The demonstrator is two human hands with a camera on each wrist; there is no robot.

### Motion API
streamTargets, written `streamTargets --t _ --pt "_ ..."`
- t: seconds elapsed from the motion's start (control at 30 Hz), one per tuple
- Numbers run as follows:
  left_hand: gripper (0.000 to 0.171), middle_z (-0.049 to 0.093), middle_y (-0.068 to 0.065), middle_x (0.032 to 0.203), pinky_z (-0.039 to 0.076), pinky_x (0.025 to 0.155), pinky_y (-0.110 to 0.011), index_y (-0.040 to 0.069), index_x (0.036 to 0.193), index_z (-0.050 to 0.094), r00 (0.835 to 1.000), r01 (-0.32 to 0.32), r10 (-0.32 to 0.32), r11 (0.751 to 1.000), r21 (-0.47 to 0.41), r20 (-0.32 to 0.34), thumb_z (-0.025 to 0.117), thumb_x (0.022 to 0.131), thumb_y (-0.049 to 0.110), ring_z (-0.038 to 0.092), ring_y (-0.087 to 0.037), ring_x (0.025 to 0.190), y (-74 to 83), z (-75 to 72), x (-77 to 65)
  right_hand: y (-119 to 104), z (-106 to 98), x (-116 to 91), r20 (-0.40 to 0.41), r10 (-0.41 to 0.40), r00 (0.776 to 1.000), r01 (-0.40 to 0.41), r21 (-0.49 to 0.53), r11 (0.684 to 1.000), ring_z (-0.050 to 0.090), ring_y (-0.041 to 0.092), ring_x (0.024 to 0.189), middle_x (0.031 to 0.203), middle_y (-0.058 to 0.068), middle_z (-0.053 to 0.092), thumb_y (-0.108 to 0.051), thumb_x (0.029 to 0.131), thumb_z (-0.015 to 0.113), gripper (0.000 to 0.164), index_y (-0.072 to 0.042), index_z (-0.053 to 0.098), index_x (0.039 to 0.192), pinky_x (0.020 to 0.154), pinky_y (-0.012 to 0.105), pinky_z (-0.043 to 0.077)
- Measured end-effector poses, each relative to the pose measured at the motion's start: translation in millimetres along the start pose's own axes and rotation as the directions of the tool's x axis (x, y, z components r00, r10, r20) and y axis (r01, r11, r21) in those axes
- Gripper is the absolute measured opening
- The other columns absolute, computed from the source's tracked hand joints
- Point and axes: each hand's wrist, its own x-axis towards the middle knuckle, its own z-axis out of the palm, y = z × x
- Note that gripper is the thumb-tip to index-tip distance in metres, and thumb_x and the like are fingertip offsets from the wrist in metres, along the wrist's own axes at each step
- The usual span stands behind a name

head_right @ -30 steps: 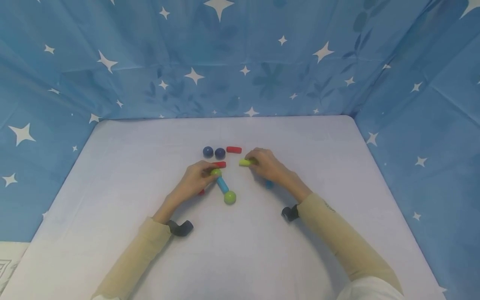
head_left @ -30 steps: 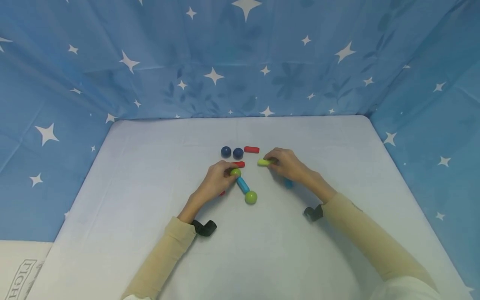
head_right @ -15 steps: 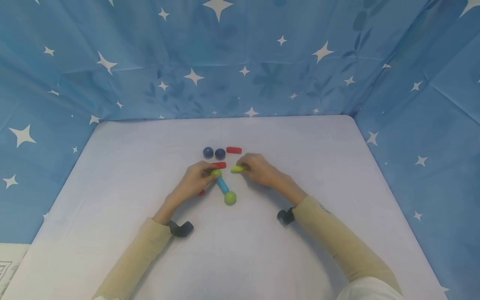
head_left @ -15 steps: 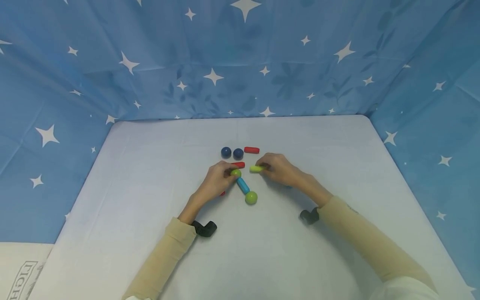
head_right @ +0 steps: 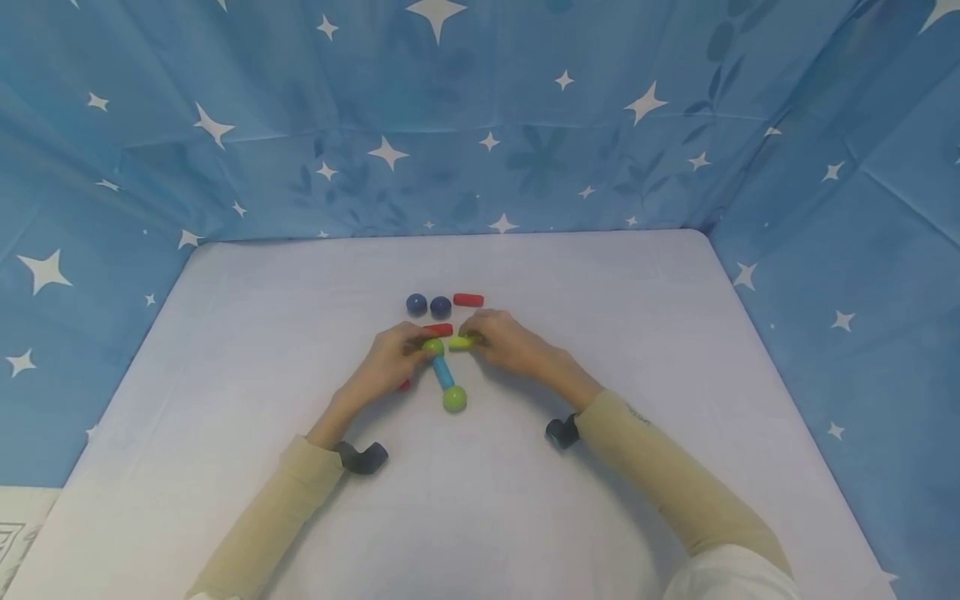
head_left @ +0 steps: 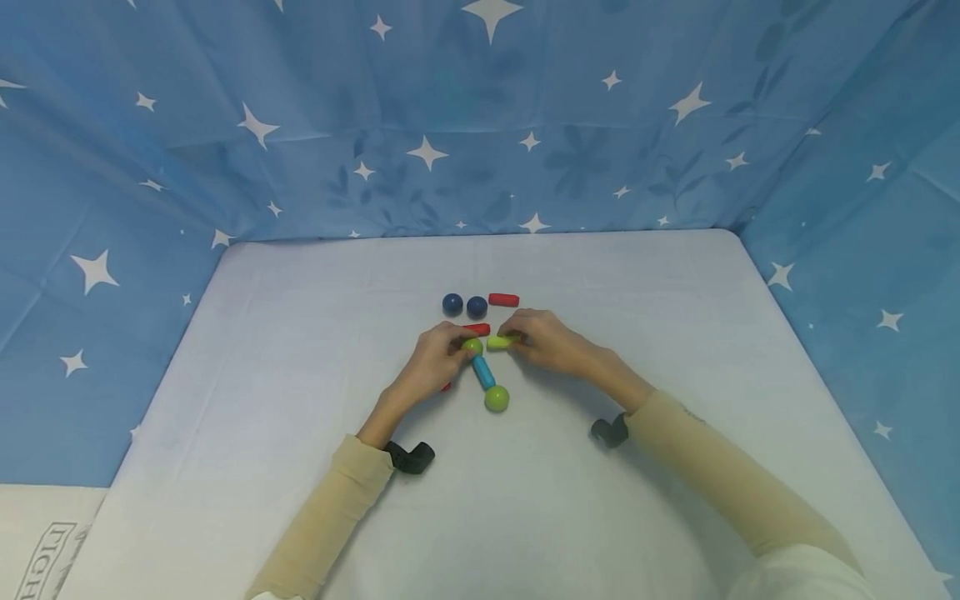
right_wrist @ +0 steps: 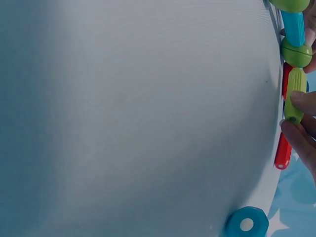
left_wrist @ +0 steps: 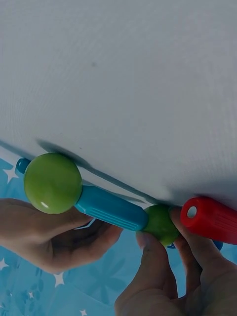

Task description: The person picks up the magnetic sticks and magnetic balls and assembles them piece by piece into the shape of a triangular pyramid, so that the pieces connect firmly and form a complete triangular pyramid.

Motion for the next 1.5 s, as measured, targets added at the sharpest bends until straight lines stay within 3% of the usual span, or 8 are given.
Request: streamTargets --t 0.53,0.8,1.07,1.5 --pt "0.032 0.069 -0.011 0.113 0.056 0.091 -0.039 0.003 0.125 0.072 1.000 -0.001 0.001 1.000 0.003 -0.008 0.073 0.093 0.005 0.065 -0.024 0.103 -2.1 0.1 -1.5 -6.7 0.7 1.9 0.015 -0.049 0.999 0.049 -0.012 0.999 0.069 0.022 0.099 0.107 0.010 0.073 0.003 0.090 0.074 0.023 -0.001 0.075 0.113 0.091 0.037 0.059" --pt "0.032 0.070 -0.011 0.114 0.056 0.090 -0.038 0.004 0.125 0.072 1.000 -0.009 0.009 1.000 0.017 -0.006 0.073 0.093 0.005 0.065 -0.024 0.103 -1.8 0.3 0.8 -4.8 -5.2 -7.2 0.005 0.036 0.999 -0.036 -0.015 0.999 0.069 0.024 0.106 0.116 0.011 0.073 -0.001 0.090 0.076 0.032 -0.003 0.072 0.121 0.096 0.040 0.058" --pt "0.032 0.069 -0.010 0.116 0.056 0.092 -0.038 0.004 0.126 0.072 1.000 0.016 -0.017 0.999 0.028 0.005 0.073 0.094 0.007 0.064 -0.024 0.103 -1.9 1.9 1.2 3.1 -9.6 -19.8 -0.020 0.032 0.999 -0.033 -0.037 0.999 0.069 0.023 0.104 0.114 0.010 0.072 -0.001 0.090 0.076 0.032 -0.002 0.071 0.121 0.094 0.039 0.058" --pt "0.031 0.069 -0.010 0.117 0.057 0.092 -0.038 0.003 0.126 0.072 1.000 0.025 -0.025 1.000 -0.011 -0.002 0.073 0.094 0.006 0.065 -0.024 0.105 -0.5 1.1 -1.0 12.5 -23.6 -34.0 -0.032 0.130 0.991 -0.131 -0.032 0.991 0.067 0.025 0.108 0.117 0.010 0.072 -0.002 0.090 0.076 0.034 -0.004 0.071 0.124 0.096 0.043 0.058"
